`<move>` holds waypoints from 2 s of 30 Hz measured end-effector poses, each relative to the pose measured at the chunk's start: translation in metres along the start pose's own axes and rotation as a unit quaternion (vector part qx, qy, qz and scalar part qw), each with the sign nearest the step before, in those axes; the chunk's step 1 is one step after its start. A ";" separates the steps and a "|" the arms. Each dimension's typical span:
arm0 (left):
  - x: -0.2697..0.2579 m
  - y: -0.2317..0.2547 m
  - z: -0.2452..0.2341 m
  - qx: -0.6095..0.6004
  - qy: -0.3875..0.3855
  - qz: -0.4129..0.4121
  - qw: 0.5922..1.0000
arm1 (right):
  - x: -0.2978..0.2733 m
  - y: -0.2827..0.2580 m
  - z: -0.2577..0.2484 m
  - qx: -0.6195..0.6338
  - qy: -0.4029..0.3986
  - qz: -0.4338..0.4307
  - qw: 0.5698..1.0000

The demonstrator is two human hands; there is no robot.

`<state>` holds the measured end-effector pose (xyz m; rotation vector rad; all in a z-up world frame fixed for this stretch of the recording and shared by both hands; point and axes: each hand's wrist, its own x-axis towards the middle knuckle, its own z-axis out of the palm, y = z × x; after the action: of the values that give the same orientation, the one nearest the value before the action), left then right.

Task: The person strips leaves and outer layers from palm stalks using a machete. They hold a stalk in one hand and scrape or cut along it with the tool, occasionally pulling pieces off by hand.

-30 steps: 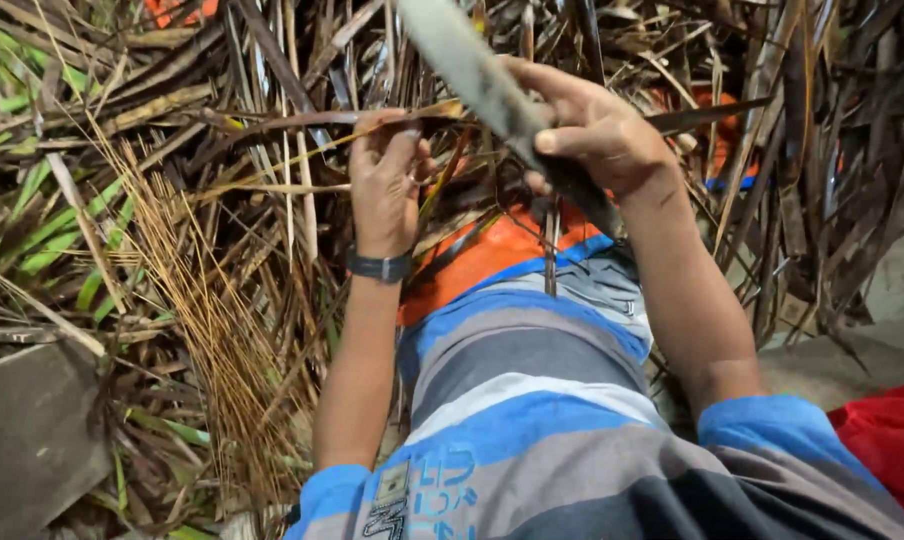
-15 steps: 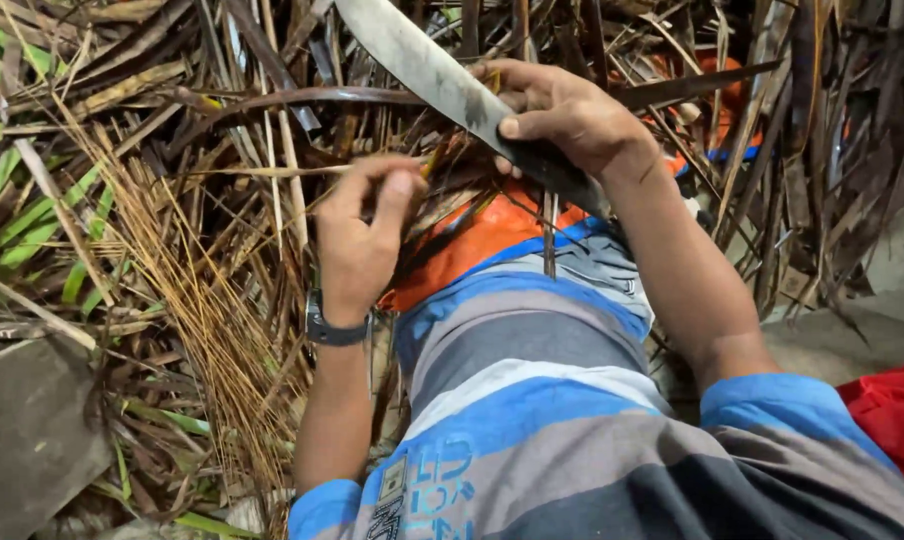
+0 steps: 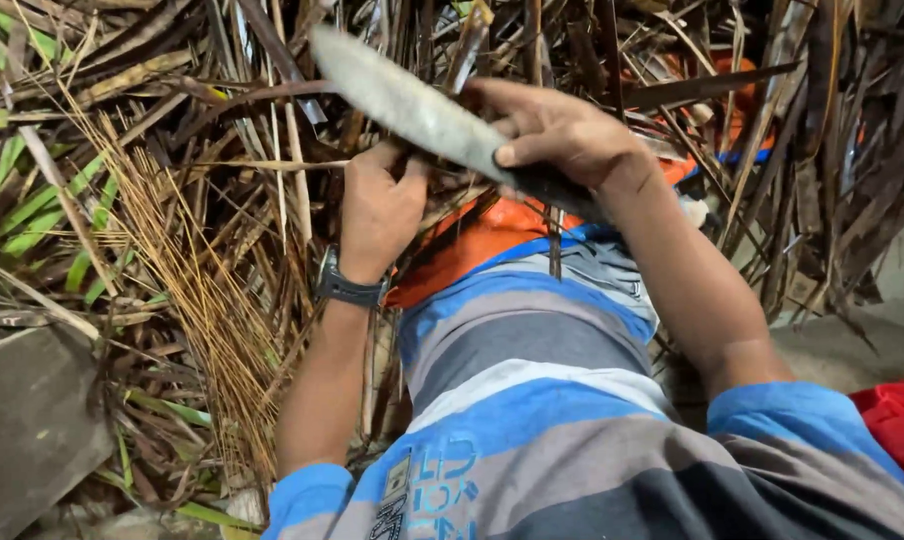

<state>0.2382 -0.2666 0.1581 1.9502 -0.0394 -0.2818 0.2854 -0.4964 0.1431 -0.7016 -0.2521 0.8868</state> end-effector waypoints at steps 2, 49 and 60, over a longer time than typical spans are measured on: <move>-0.001 -0.020 0.009 0.117 0.100 -0.034 0.987 | 0.003 0.015 -0.007 -0.013 -0.013 0.020 1.000; -0.037 -0.030 0.004 -0.108 -0.069 -0.077 0.989 | -0.018 0.019 -0.086 -0.097 0.369 -0.004 0.924; -0.028 -0.052 0.016 -0.402 -0.102 -0.175 0.893 | -0.001 0.042 -0.021 -0.163 0.008 0.037 0.986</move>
<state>0.2025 -0.2565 0.1098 1.0829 0.2594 -0.6291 0.2685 -0.4889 0.1004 -1.0264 -0.3643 0.9205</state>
